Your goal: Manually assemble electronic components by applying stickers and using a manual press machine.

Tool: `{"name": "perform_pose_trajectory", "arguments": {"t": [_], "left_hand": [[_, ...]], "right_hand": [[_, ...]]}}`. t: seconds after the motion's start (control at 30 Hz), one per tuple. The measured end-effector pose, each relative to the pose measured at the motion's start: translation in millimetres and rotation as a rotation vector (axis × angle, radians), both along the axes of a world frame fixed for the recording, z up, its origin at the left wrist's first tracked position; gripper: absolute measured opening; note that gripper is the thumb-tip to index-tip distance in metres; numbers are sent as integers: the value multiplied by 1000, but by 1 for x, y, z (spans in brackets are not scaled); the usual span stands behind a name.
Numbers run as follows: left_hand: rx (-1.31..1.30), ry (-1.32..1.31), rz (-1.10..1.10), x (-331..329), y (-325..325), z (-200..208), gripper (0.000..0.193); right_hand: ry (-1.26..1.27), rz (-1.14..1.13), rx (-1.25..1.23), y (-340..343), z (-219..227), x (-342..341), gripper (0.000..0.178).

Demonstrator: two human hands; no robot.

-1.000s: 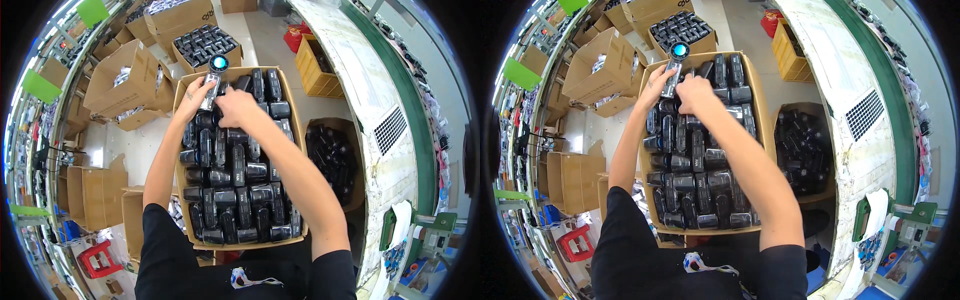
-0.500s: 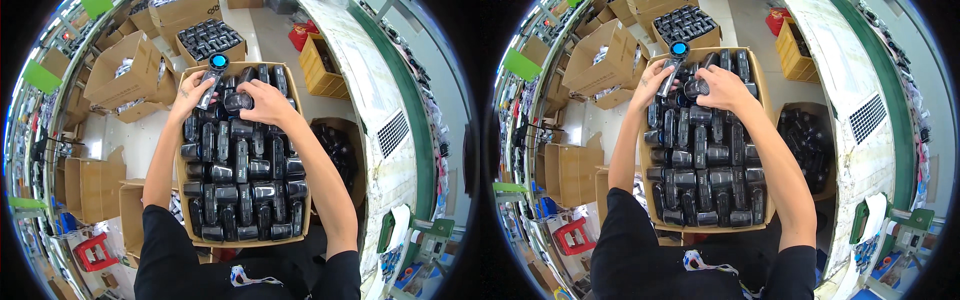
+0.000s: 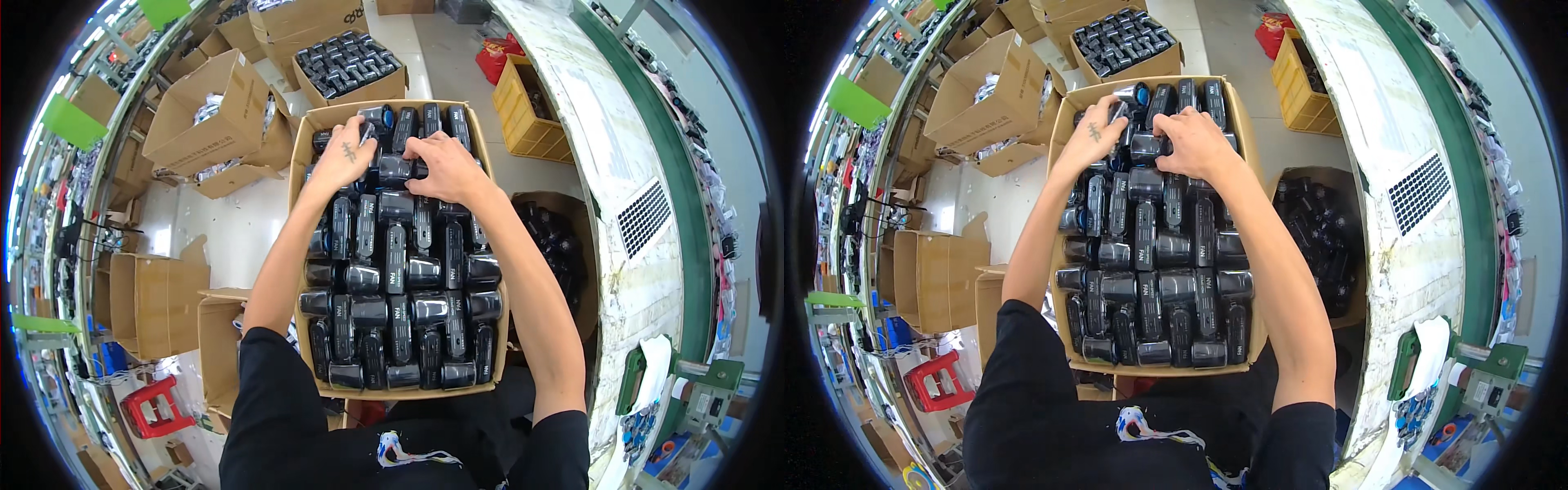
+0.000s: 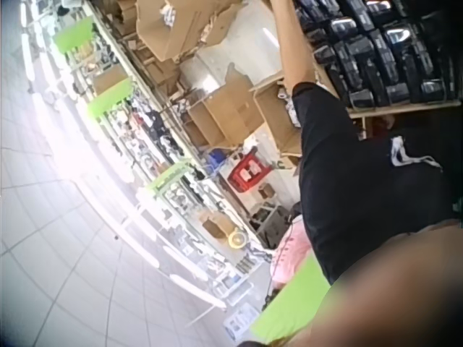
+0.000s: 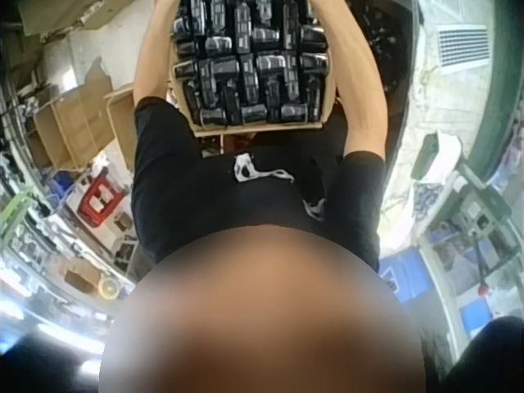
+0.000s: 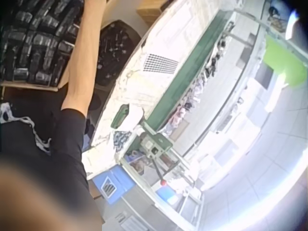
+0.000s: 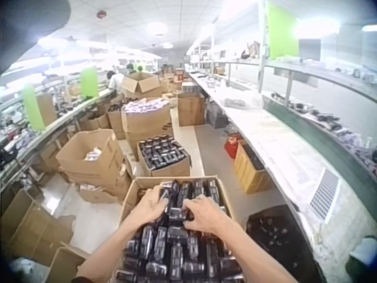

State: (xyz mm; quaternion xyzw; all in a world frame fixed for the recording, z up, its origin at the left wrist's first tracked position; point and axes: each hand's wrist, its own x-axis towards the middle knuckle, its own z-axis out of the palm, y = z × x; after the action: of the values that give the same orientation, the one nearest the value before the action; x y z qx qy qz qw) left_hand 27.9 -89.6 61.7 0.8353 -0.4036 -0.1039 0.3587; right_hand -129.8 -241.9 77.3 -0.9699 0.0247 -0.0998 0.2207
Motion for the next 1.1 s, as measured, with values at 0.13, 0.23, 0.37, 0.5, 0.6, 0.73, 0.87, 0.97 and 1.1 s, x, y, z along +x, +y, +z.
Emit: {"name": "perform_pose_trajectory", "arguments": {"t": [0.13, 0.23, 0.37, 0.5, 0.6, 0.73, 0.87, 0.97, 1.1], "left_hand": [[-7, -100, -46, -11, -10, -23, 67], [-10, -20, -162, -3, -1, -24, 63], [-2, -49, -243, 9, 15, -18, 52], [16, -110, -302, 9, 18, -9, 49], [70, -7, -327, 16, 8, 0, 47], [-91, -5, -248, 41, 8, 15, 37], [-205, -57, -100, 20, 5, 56, 27], [-331, -62, -292, -69, -33, 85, 23], [-506, -93, -1003, -206, -70, 93, 22]], "right_hand": [[11, -36, -25, 5, 2, -2, 40], [-10, -51, -20, 6, 0, -5, 40], [-21, -55, -6, 8, -2, -5, 39], [4, -74, -39, 14, 2, -9, 38], [-191, -117, -34, 9, -6, -32, 45], [-363, -245, 28, 14, 60, -107, 41], [-492, -602, 226, 40, 107, -213, 32], [-594, -975, 253, 76, 108, -312, 25], [-592, -1322, 426, 149, 69, -404, 18]]}}
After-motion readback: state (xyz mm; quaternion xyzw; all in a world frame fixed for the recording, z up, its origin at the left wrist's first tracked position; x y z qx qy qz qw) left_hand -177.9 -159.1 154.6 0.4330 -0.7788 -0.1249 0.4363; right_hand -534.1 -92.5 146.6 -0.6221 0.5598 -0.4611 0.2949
